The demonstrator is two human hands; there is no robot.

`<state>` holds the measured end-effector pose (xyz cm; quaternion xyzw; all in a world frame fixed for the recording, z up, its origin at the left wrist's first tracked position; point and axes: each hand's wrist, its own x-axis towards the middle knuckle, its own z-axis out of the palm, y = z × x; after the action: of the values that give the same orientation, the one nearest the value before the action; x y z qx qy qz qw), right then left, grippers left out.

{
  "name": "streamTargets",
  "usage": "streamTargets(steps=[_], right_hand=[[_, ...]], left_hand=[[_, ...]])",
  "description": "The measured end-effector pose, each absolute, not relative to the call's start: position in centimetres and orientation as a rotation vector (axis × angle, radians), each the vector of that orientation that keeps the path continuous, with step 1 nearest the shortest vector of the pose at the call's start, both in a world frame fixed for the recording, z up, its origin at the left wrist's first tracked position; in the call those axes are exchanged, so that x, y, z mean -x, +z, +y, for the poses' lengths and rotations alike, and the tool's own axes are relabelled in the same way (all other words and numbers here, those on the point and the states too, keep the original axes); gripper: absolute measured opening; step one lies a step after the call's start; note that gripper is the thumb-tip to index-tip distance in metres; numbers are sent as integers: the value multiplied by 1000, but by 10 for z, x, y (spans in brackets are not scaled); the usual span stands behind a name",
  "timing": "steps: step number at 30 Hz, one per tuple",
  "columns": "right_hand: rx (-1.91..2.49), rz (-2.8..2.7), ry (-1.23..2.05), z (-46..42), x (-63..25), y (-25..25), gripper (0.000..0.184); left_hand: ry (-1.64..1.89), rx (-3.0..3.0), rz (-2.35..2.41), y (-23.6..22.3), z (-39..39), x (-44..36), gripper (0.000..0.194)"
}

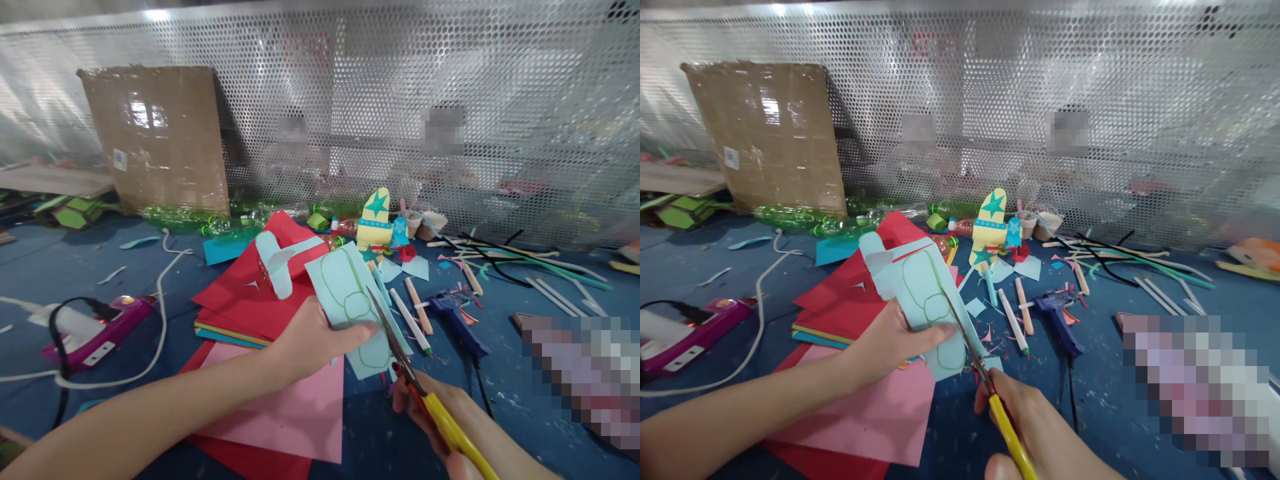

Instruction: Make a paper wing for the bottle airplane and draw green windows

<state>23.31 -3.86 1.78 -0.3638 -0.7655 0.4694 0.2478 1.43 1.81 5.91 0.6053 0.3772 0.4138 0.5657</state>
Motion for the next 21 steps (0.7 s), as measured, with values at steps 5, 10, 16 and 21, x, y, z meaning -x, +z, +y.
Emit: streamTargets(steps=[5,10,16,21], right_hand=[[952,-2059,1299,-38,-233,14,78],[976,-2027,1377,-39,-233,15,80],[1010,-2054,1311,-40,-231,19,81],[1073,-2017,1372,-39,-230,23,84]], left_hand=[[955,-1435,874,60,17,-14,13],[934,-1414,868,60,17,-14,9],[912,-1363,848,59,16,-14,9],[933,-1316,842,60,16,-15,12]])
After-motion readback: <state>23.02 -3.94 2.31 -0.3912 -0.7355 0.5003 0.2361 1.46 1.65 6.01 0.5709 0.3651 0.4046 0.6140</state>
